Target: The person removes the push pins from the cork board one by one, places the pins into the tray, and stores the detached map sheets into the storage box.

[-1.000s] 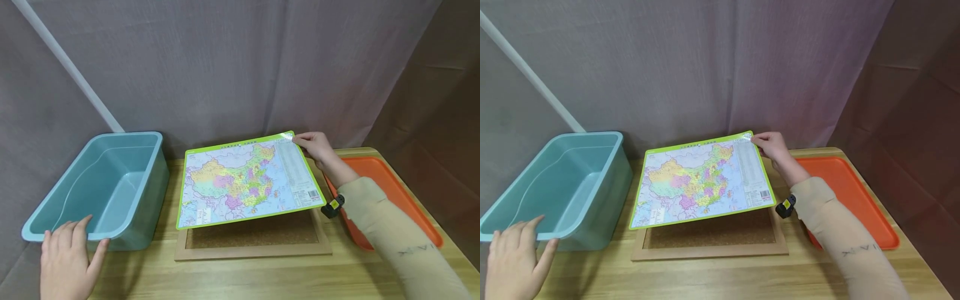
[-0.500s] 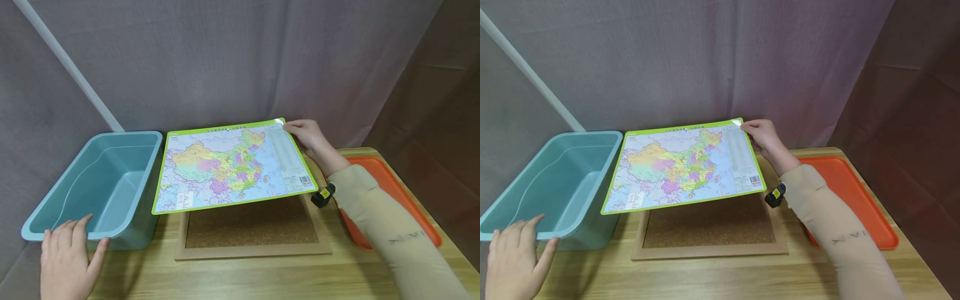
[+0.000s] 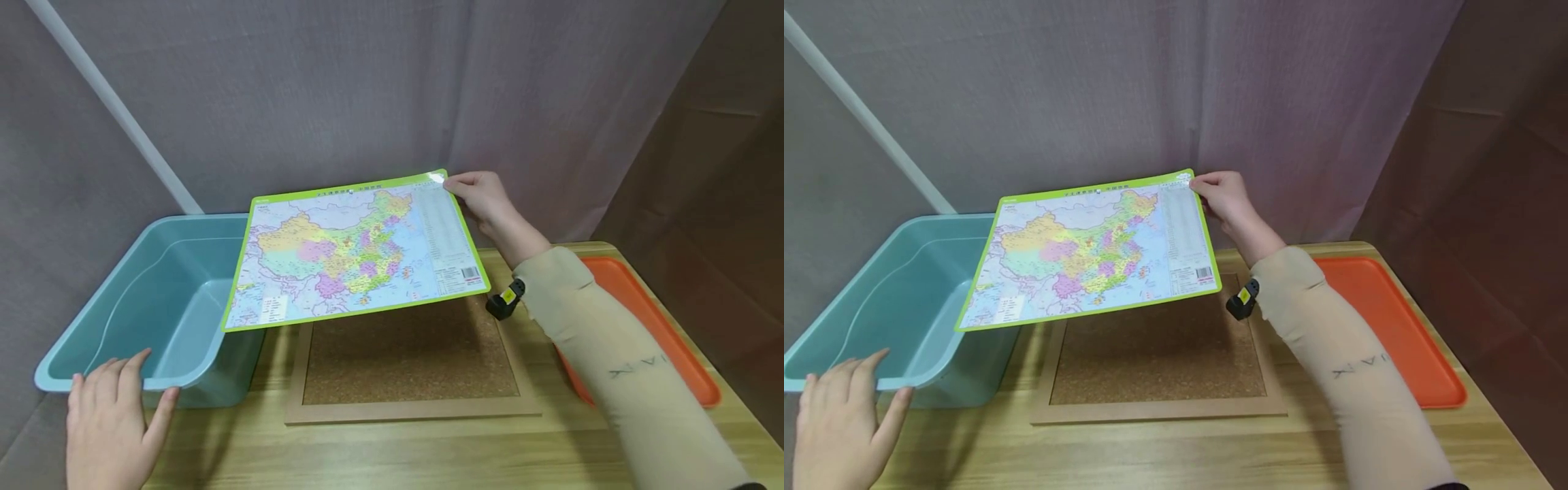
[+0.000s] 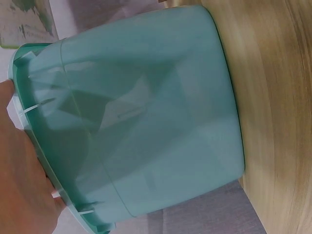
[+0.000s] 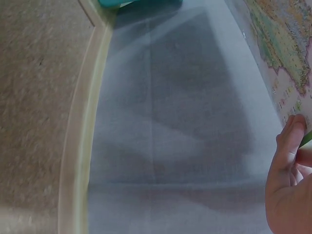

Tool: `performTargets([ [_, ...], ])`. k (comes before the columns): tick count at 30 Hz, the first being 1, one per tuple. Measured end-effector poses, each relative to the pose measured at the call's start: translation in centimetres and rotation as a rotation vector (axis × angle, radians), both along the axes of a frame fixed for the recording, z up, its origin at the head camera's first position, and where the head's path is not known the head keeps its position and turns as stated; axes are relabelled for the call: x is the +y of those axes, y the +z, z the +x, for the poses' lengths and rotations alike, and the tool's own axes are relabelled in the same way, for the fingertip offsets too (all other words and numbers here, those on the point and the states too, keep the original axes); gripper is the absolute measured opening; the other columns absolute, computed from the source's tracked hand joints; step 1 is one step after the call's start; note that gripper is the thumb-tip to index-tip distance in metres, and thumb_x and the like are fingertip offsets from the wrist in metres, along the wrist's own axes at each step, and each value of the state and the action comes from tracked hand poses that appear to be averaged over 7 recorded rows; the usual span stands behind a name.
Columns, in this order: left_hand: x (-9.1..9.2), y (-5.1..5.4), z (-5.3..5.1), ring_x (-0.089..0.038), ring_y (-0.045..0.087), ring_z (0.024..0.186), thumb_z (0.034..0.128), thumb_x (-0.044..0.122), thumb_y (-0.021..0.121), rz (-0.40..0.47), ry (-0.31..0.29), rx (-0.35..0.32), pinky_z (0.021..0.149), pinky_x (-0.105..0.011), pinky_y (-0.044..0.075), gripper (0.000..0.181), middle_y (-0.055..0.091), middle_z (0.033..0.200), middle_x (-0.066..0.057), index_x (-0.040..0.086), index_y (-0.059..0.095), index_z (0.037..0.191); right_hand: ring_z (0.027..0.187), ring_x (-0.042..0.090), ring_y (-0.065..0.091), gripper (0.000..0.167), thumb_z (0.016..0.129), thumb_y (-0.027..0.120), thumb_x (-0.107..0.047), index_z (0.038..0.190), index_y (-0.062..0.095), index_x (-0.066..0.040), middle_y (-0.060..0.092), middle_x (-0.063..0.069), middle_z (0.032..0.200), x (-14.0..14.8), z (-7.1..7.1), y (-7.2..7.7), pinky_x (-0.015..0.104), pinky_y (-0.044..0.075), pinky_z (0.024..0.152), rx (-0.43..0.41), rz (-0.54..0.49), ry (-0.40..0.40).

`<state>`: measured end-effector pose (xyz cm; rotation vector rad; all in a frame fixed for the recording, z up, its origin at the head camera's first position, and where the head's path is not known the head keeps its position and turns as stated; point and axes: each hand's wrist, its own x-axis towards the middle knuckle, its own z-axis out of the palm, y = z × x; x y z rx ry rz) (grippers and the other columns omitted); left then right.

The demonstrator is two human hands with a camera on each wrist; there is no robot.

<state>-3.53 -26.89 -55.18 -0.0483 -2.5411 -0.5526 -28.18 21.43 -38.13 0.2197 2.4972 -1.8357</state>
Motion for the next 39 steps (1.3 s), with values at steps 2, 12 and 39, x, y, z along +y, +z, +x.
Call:
performTargets([
  [2,0.6,0.6,0.2,-0.055,0.043,0.130,0.1074,0.044,0.055,-0.014,0.003,-0.004,0.131,-0.069,0.010,0.061,0.055,0.132,-0.035,-0.004,0.052,0.145,0.072,0.002,0.069,0.038,0.109,0.060,-0.017,0.138,0.067,0.007,0.073,0.000,0.098,0.0,-0.2,0.0,0.018,0.056,0.067,0.000,-0.013,0.007],
  [12,2.7,2.7,1.0,-0.055,0.043,0.130,0.1073,0.045,0.053,-0.068,0.022,-0.022,0.131,-0.068,0.010,0.062,0.055,0.132,-0.036,-0.004,0.052,0.145,0.092,0.012,0.068,0.036,0.110,0.058,-0.018,0.135,0.070,0.005,0.070,0.021,0.134,-0.8,-0.3,-0.5,0.019,0.055,0.073,0.009,-0.013,0.030],
  [39,2.9,2.5,0.7,-0.054,0.042,0.131,0.1062,0.052,0.050,-0.034,-0.002,0.031,0.132,-0.067,0.010,0.067,0.054,0.133,-0.034,-0.004,0.053,0.143,0.073,0.005,0.066,0.034,0.107,0.066,-0.015,0.133,0.070,0.005,0.074,0.016,0.112,-8.5,1.9,-0.6,0.019,0.061,0.072,-0.006,-0.244,0.132],
])
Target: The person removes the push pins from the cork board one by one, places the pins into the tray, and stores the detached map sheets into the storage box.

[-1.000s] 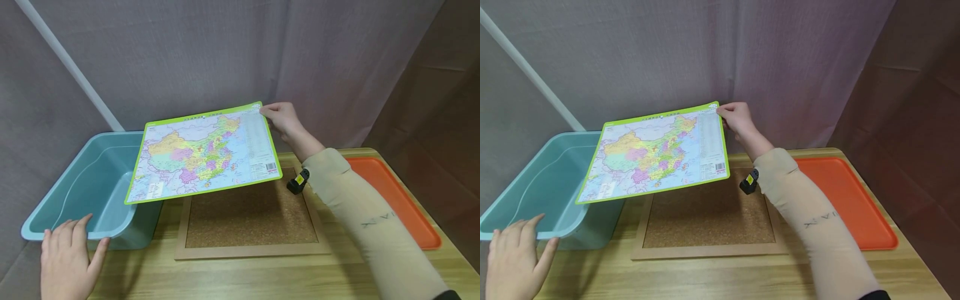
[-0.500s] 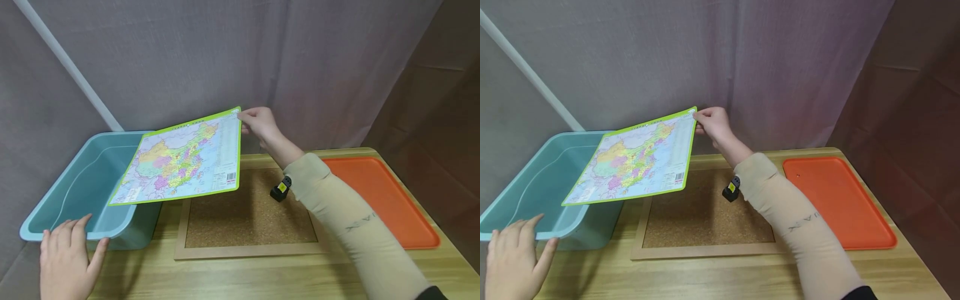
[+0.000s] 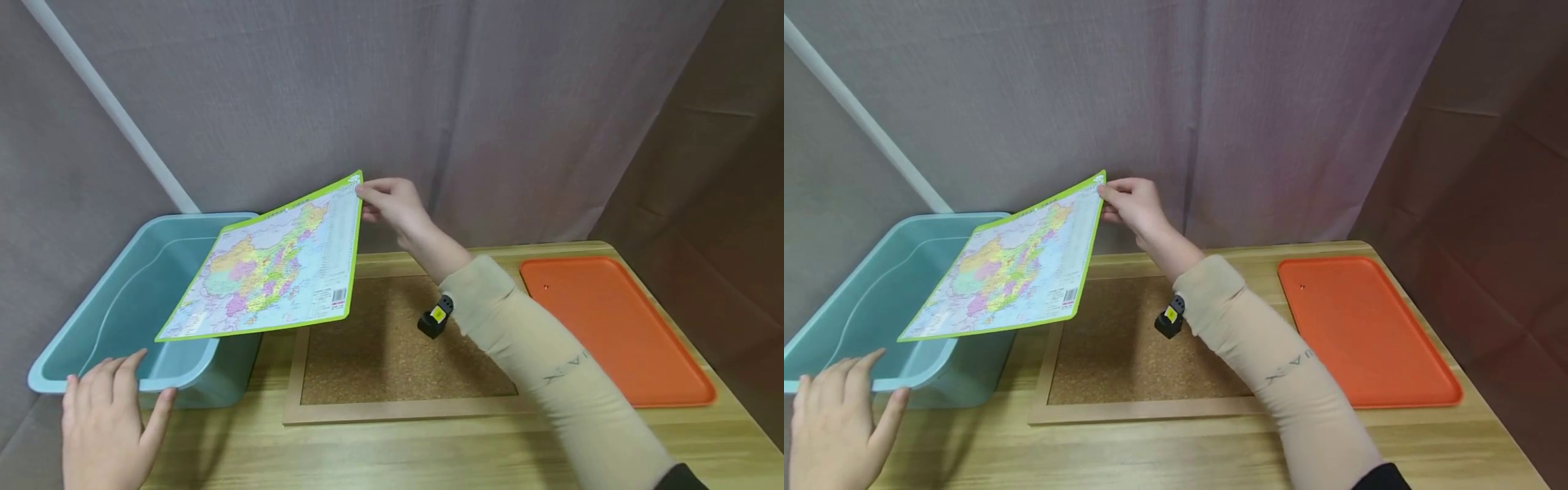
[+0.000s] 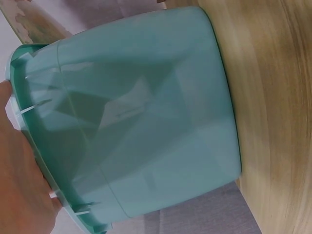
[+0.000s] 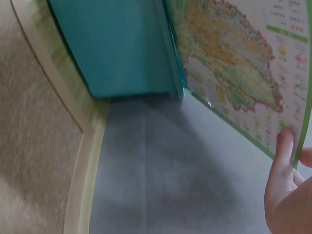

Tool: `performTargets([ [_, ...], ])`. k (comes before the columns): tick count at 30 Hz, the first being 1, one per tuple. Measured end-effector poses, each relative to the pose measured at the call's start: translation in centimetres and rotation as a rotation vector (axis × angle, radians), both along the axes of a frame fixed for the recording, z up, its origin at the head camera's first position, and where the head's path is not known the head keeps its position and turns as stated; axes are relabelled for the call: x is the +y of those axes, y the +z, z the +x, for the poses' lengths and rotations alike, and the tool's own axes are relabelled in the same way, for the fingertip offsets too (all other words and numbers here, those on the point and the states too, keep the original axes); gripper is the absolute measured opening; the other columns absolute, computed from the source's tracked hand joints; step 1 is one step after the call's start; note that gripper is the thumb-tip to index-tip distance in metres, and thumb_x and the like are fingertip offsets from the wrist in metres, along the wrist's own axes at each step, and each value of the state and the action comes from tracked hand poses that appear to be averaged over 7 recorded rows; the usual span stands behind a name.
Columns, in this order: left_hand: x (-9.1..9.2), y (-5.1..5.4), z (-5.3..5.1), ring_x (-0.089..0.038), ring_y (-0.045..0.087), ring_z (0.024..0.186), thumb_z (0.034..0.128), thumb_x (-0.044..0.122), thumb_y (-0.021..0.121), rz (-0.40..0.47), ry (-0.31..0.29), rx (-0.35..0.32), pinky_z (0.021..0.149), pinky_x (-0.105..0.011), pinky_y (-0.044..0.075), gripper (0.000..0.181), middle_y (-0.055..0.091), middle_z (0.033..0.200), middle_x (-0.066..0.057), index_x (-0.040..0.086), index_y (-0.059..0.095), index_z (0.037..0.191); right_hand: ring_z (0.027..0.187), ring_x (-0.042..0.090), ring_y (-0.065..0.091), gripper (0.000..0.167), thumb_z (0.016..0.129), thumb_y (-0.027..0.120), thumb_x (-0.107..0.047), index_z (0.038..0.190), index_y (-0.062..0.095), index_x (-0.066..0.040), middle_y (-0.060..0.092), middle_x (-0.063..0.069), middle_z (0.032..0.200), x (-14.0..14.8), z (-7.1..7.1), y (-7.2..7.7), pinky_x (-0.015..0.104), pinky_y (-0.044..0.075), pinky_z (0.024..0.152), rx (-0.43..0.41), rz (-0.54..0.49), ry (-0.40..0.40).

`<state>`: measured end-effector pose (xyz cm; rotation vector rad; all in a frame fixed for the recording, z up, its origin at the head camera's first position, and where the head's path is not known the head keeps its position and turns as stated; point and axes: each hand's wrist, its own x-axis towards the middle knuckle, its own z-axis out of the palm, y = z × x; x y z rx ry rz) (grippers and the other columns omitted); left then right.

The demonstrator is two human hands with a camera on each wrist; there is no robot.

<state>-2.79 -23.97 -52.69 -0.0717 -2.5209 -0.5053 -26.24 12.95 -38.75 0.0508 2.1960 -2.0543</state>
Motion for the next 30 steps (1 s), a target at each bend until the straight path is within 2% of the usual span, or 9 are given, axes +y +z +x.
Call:
performTargets([
  [4,-0.1,0.0,0.0,-0.054,0.042,0.133,0.1059,0.054,0.049,0.002,-0.001,0.005,0.132,-0.067,0.010,0.069,0.054,0.134,-0.033,-0.004,0.053,0.144,0.078,0.007,0.067,0.036,0.105,0.068,-0.014,0.137,0.069,0.002,0.073,0.022,0.129,-1.3,0.4,-0.1,0.024,0.063,0.081,-0.024,-0.017,0.021],
  [6,-0.1,0.0,0.1,-0.053,0.042,0.133,0.1063,0.054,0.049,0.005,0.001,-0.001,0.132,-0.067,0.010,0.069,0.054,0.134,-0.033,-0.004,0.053,0.144,0.082,0.009,0.068,0.037,0.104,0.069,-0.012,0.139,0.068,0.001,0.073,0.022,0.132,-2.0,0.5,-0.3,0.028,0.063,0.087,-0.034,-0.029,0.031],
  [9,-0.2,0.0,0.2,-0.053,0.041,0.133,0.1072,0.054,0.048,0.011,0.007,-0.018,0.132,-0.067,0.009,0.068,0.053,0.135,-0.032,-0.003,0.052,0.144,0.083,0.009,0.069,0.039,0.104,0.069,-0.010,0.140,0.067,0.002,0.073,0.022,0.132,-3.0,0.8,-0.6,0.033,0.063,0.094,-0.045,-0.044,0.041],
  [17,-0.3,-0.1,0.4,-0.052,0.041,0.134,0.1071,0.055,0.047,0.017,0.018,-0.032,0.133,-0.065,0.008,0.069,0.053,0.136,-0.031,-0.003,0.052,0.145,0.073,0.006,0.069,0.038,0.103,0.069,-0.006,0.140,0.065,0.006,0.073,0.027,0.130,-5.7,1.6,-1.4,0.041,0.062,0.100,-0.042,-0.088,0.075],
  [19,-0.4,-0.2,0.4,-0.051,0.040,0.134,0.1072,0.055,0.047,0.016,0.022,-0.035,0.133,-0.065,0.007,0.069,0.053,0.136,-0.031,-0.002,0.052,0.145,0.078,0.011,0.073,0.039,0.103,0.068,-0.005,0.141,0.064,0.007,0.073,0.027,0.130,-6.3,1.8,-1.6,0.039,0.063,0.098,-0.048,-0.100,0.087],
  [22,-0.4,-0.2,0.4,-0.051,0.040,0.135,0.1070,0.056,0.047,0.015,0.021,-0.035,0.133,-0.065,0.007,0.070,0.052,0.137,-0.031,-0.002,0.052,0.145,0.097,0.027,0.079,0.042,0.103,0.068,-0.004,0.143,0.062,0.007,0.072,0.028,0.131,-7.2,2.1,-2.0,0.034,0.064,0.094,-0.061,-0.115,0.101],
  [25,-0.5,-0.2,0.4,-0.051,0.040,0.135,0.1070,0.055,0.048,0.013,0.020,-0.039,0.133,-0.065,0.007,0.068,0.052,0.137,-0.031,-0.002,0.051,0.145,0.116,0.038,0.075,0.044,0.103,0.068,-0.002,0.145,0.059,0.008,0.071,0.029,0.132,-8.1,2.5,-2.4,0.032,0.064,0.093,-0.066,-0.130,0.114],
  [30,-0.6,-0.2,0.5,-0.052,0.040,0.135,0.1078,0.050,0.049,-0.005,0.032,-0.066,0.133,-0.066,0.007,0.065,0.052,0.137,-0.032,-0.002,0.050,0.146,0.117,0.041,0.074,0.045,0.102,0.068,-0.001,0.145,0.059,0.008,0.072,0.029,0.130,-9.6,3.1,-3.1,0.035,0.064,0.094,-0.060,-0.147,0.125],
])
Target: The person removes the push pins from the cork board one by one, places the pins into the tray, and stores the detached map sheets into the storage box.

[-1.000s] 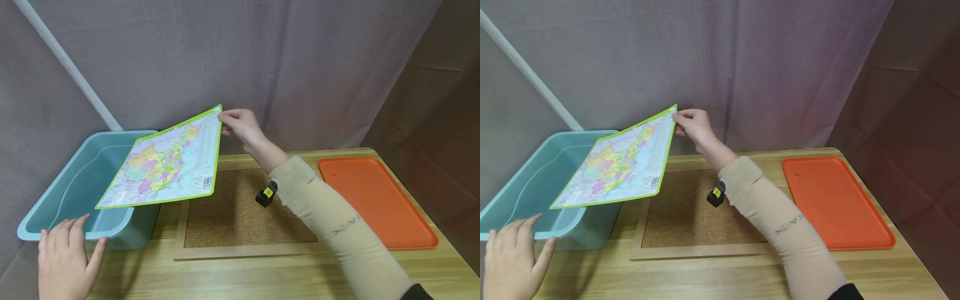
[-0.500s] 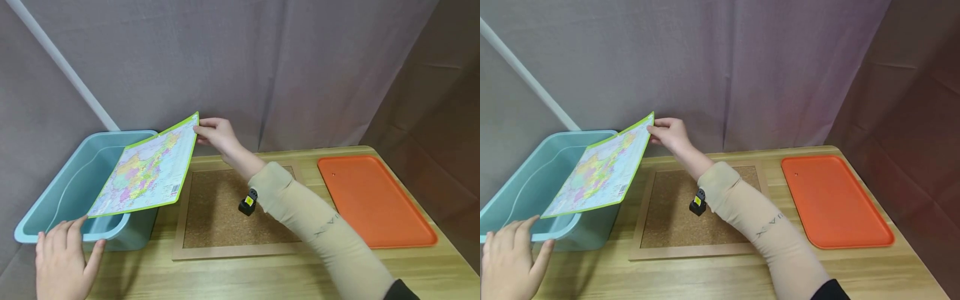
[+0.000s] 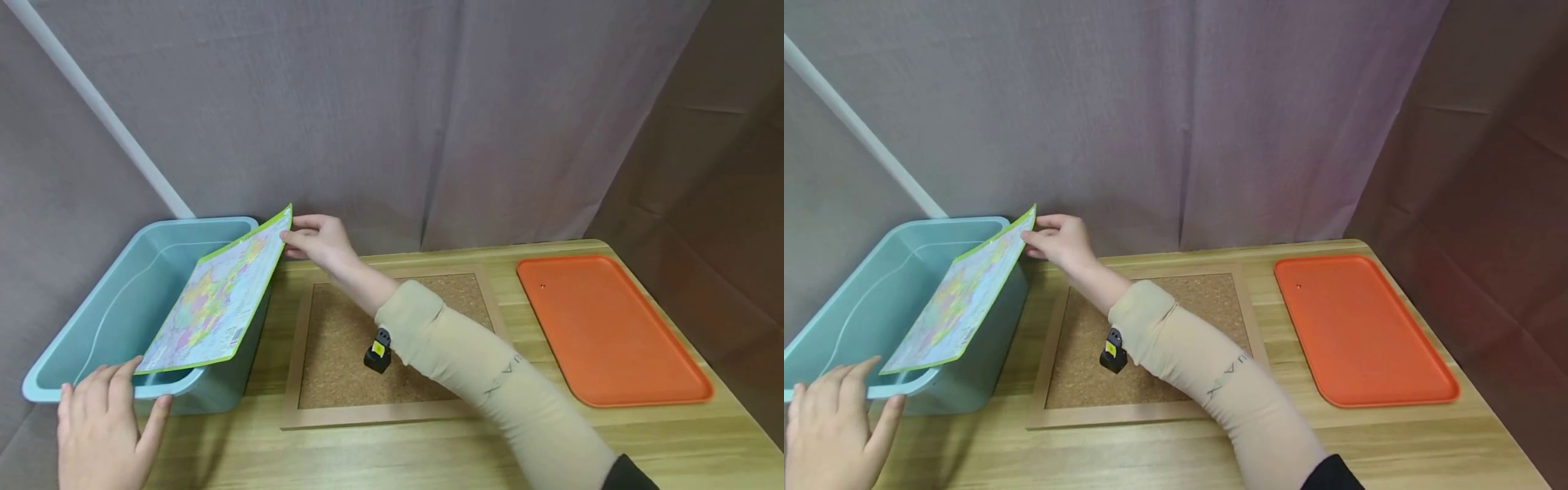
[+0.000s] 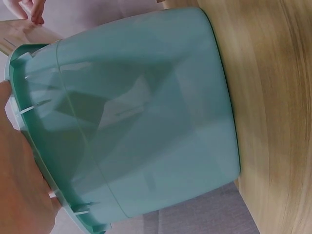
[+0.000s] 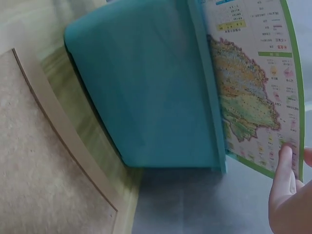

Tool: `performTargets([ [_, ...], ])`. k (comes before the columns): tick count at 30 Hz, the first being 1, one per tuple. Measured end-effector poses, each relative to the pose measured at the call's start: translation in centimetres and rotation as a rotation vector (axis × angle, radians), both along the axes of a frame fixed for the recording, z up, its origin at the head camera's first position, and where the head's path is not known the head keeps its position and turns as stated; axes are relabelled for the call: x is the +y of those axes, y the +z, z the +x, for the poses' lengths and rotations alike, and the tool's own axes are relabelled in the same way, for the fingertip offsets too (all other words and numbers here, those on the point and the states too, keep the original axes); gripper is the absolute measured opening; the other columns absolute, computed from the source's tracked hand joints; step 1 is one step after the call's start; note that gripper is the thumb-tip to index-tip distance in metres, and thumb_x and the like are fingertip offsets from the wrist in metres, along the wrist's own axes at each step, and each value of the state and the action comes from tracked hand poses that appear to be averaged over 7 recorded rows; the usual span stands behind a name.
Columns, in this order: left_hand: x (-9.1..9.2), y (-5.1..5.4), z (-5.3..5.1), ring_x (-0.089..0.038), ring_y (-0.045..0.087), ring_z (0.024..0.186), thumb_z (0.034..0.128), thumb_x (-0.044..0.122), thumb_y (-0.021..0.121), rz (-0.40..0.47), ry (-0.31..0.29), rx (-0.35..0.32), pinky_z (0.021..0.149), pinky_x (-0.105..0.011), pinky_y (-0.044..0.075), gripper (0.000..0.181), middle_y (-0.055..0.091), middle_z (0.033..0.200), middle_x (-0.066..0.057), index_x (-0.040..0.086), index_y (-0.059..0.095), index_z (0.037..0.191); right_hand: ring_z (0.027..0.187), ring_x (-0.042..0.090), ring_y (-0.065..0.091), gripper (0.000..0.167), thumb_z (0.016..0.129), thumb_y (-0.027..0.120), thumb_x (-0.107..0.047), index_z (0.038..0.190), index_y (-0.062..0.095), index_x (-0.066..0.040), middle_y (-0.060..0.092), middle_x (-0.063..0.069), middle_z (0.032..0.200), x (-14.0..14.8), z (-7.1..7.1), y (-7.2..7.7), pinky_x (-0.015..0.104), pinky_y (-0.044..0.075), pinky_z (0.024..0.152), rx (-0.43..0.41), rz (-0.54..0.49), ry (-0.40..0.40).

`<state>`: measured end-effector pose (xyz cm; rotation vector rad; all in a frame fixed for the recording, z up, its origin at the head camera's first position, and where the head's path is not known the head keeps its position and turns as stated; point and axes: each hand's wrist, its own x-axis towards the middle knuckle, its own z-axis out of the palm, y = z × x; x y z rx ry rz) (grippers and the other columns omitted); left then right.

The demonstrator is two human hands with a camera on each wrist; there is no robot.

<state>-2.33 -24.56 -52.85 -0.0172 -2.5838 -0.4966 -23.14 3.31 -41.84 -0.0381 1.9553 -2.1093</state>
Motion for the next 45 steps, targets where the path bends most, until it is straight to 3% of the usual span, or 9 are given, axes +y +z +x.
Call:
performTargets([
  [7,-0.1,-0.1,0.1,-0.053,0.041,0.134,0.1088,0.051,0.048,-0.013,0.009,-0.014,0.132,-0.067,0.007,0.064,0.052,0.136,-0.034,-0.002,0.051,0.146,0.105,0.040,0.078,0.046,0.101,0.070,0.001,0.144,0.058,0.011,0.075,0.030,0.120,-1.9,0.7,-1.1,0.030,0.066,0.084,0.038,0.038,0.000],
  [12,-0.1,-0.1,0.1,-0.054,0.040,0.136,0.1099,0.048,0.048,-0.022,0.017,-0.054,0.132,-0.067,0.005,0.063,0.051,0.137,-0.036,-0.002,0.049,0.147,0.105,0.043,0.077,0.046,0.100,0.071,0.002,0.143,0.058,0.012,0.075,0.033,0.115,-2.6,1.1,-1.6,0.026,0.066,0.079,0.047,0.035,0.003],
  [19,-0.1,-0.1,0.2,-0.055,0.040,0.136,0.1102,0.049,0.047,-0.022,0.012,-0.060,0.132,-0.068,0.005,0.065,0.051,0.136,-0.037,-0.004,0.048,0.147,0.105,0.040,0.079,0.050,0.099,0.073,0.000,0.145,0.057,0.009,0.076,0.029,0.116,-3.2,1.6,-1.8,0.028,0.066,0.081,0.048,0.037,-0.001],
  [26,-0.2,-0.1,0.1,-0.056,0.040,0.136,0.1104,0.050,0.047,-0.023,0.015,-0.061,0.131,-0.070,0.006,0.066,0.051,0.136,-0.038,-0.004,0.048,0.148,0.107,0.038,0.079,0.051,0.098,0.076,-0.005,0.144,0.058,0.009,0.077,0.027,0.118,-3.6,2.0,-1.8,0.034,0.066,0.088,0.034,0.023,0.047],
  [38,-0.1,0.0,0.2,-0.055,0.039,0.137,0.1103,0.050,0.047,-0.022,0.019,-0.071,0.132,-0.069,0.004,0.065,0.051,0.137,-0.038,-0.003,0.048,0.148,0.102,0.038,0.080,0.026,0.099,0.075,-0.007,0.117,0.073,0.012,0.079,0.028,0.109,-4.4,1.1,-2.7,0.025,0.066,0.075,0.040,-0.009,-0.043],
  [45,0.1,0.1,0.2,-0.053,0.040,0.136,0.1098,0.051,0.047,-0.014,0.024,-0.042,0.132,-0.067,0.006,0.065,0.051,0.137,-0.035,-0.003,0.049,0.147,0.104,0.041,0.079,0.023,0.100,0.072,-0.004,0.116,0.073,0.013,0.078,0.031,0.109,-4.6,0.4,-3.0,0.024,0.065,0.074,0.056,-0.054,-0.061],
])
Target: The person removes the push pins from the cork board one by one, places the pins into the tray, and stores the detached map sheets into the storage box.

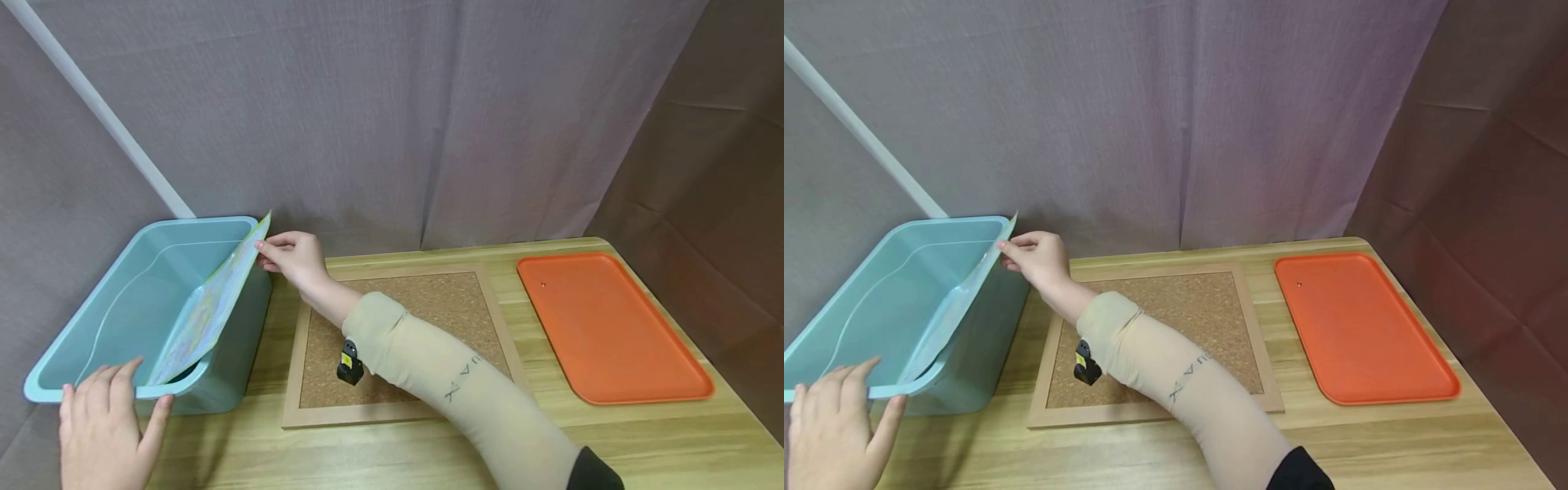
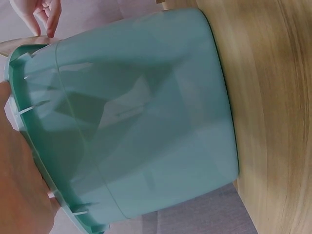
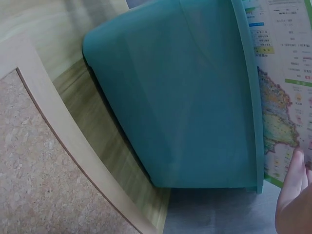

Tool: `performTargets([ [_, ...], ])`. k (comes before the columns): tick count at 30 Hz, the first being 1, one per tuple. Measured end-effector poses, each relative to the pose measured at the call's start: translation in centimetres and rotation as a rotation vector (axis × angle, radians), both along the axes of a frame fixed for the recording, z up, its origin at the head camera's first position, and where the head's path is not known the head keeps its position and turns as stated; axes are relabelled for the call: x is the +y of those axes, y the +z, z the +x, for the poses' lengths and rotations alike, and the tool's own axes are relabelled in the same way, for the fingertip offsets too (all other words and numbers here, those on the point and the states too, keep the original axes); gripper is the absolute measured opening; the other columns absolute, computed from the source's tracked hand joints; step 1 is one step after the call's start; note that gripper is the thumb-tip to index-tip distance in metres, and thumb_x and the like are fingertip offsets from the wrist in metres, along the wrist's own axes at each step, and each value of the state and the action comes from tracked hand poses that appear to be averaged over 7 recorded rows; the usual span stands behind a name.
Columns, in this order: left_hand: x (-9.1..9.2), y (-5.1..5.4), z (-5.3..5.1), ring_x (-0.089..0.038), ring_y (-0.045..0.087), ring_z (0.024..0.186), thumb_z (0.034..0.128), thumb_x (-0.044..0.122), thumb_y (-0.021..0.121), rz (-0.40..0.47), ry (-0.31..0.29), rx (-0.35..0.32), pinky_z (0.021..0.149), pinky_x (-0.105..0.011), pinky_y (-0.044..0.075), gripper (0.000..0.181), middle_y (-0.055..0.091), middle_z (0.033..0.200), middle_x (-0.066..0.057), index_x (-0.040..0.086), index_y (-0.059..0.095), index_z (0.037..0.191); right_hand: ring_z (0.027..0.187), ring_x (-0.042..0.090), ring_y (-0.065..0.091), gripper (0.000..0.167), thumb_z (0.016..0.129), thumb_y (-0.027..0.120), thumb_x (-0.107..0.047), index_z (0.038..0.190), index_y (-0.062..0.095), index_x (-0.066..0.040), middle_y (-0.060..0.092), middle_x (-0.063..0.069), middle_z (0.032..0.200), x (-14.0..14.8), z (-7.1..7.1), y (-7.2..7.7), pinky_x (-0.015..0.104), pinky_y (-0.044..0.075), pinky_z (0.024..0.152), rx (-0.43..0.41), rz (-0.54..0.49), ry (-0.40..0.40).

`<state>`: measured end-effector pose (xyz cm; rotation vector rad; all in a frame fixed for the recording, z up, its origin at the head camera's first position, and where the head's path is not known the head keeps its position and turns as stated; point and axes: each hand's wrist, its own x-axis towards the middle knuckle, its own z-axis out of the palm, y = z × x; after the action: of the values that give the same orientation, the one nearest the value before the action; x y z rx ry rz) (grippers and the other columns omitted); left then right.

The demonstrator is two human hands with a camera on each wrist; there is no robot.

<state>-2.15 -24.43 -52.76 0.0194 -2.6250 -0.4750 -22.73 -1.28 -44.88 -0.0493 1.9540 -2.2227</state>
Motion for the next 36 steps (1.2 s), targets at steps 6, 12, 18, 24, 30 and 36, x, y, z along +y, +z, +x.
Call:
performTargets([
  [6,0.0,-0.1,0.1,-0.053,0.041,0.135,0.1094,0.054,0.045,0.002,-0.002,0.022,0.132,-0.067,0.007,0.067,0.051,0.137,-0.034,-0.002,0.051,0.146,0.108,0.041,0.078,0.025,0.099,0.074,-0.002,0.120,0.072,0.012,0.077,0.029,0.114,-0.1,0.1,0.2,0.026,0.066,0.080,-0.030,-0.023,0.033],
  [12,-0.1,0.0,0.2,-0.054,0.041,0.136,0.1096,0.051,0.046,-0.003,0.003,0.010,0.132,-0.068,0.007,0.066,0.052,0.136,-0.036,-0.003,0.050,0.147,0.102,0.039,0.080,0.024,0.098,0.077,-0.007,0.113,0.075,0.011,0.079,0.027,0.108,-0.8,0.3,0.3,0.035,0.067,0.084,-0.005,0.032,0.026],
  [18,-0.2,0.0,0.1,-0.054,0.040,0.137,0.1086,0.048,0.050,0.009,-0.014,0.014,0.133,-0.066,0.005,0.063,0.052,0.137,-0.036,-0.002,0.049,0.148,0.096,0.038,0.080,0.024,0.096,0.081,-0.015,0.108,0.078,0.005,0.082,0.022,0.100,-1.1,0.4,0.5,0.040,0.066,0.084,0.067,0.132,0.003],
  [24,-0.2,0.0,0.1,-0.054,0.041,0.136,0.1080,0.046,0.051,0.010,-0.022,0.020,0.133,-0.066,0.005,0.062,0.052,0.137,-0.036,-0.002,0.049,0.148,0.095,0.037,0.081,0.024,0.096,0.082,-0.017,0.109,0.079,0.003,0.082,0.020,0.099,-1.0,0.5,0.8,0.042,0.066,0.085,0.086,0.157,0.022],
  [30,-0.2,0.0,0.0,-0.054,0.041,0.136,0.1076,0.046,0.052,0.010,-0.025,0.029,0.133,-0.066,0.006,0.062,0.053,0.136,-0.036,-0.002,0.050,0.147,0.095,0.034,0.081,0.023,0.096,0.081,-0.016,0.109,0.079,0.003,0.082,0.020,0.101,-0.5,0.7,1.0,0.028,0.065,0.075,0.081,0.148,0.053],
  [36,-0.3,0.1,0.0,-0.054,0.041,0.135,0.1077,0.046,0.051,0.000,-0.025,0.025,0.133,-0.066,0.006,0.062,0.053,0.136,-0.036,-0.002,0.050,0.147,0.093,0.031,0.081,0.024,0.098,0.079,-0.013,0.112,0.077,0.006,0.081,0.022,0.104,0.2,0.7,1.0,0.024,0.065,0.076,0.094,0.130,0.099],
])
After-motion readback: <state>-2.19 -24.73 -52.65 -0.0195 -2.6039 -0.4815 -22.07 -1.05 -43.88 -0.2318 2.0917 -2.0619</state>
